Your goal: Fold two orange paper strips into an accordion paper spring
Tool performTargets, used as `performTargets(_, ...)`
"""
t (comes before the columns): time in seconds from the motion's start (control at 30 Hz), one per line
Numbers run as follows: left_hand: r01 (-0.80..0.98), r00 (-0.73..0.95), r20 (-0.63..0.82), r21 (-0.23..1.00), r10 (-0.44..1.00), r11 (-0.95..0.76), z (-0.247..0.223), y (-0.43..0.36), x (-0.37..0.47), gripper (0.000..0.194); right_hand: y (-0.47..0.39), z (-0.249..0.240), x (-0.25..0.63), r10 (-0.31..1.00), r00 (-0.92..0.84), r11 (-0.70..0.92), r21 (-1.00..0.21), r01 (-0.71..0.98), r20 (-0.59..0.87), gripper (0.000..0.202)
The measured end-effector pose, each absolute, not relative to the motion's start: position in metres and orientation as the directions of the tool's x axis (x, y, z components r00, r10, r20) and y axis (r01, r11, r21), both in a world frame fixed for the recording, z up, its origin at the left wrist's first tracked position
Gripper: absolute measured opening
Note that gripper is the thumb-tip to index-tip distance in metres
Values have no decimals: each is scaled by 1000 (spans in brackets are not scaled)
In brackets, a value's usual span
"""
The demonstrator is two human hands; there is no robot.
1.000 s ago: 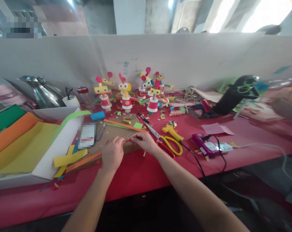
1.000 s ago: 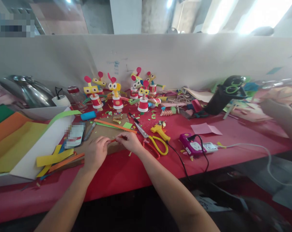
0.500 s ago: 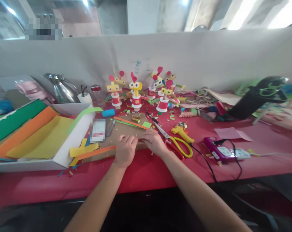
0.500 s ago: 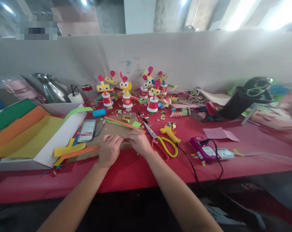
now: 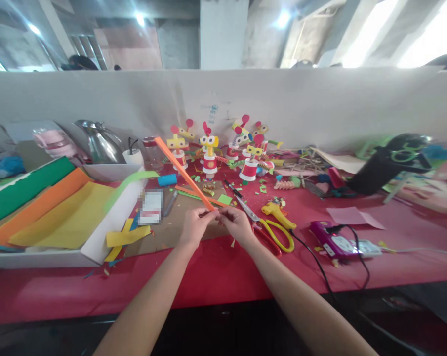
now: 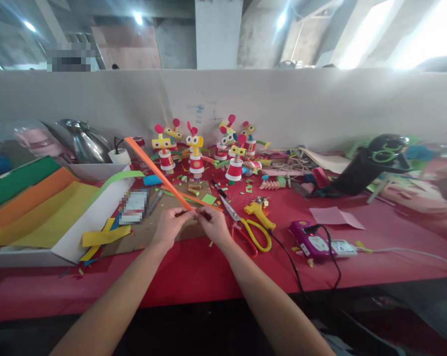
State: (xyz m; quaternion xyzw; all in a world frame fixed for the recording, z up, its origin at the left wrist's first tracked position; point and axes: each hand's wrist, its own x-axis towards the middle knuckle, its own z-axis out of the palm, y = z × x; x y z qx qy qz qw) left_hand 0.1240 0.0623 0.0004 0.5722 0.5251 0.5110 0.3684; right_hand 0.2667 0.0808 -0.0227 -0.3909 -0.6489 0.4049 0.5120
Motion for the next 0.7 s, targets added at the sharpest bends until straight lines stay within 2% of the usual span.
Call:
performTargets(0.1,25,-125,33,999,992,-30,-5,69,119,19,79,-26,261,926,-222,332,-939,93,306,17)
performTargets(0.17,-133,-100,-74,989,992,60,-11,71,114,22,79,-27,259,930,-244,311,-941,130,273,16)
performTargets(0.27,-295,-110,-87,954,990,51,-18,74,107,24,80,-29,259,932,-261,309,-928,207,252,14)
performTargets(0.53,-466,-252,-109,885,962,-21,-8,85,82,27,83,-34,262,907,-345,356,-875,328,240,13)
performTargets(0.7,-489,-293,-118,871,949,-43,-6,86,76,25,83,-33,263,905,-365,340,-886,315,218,14)
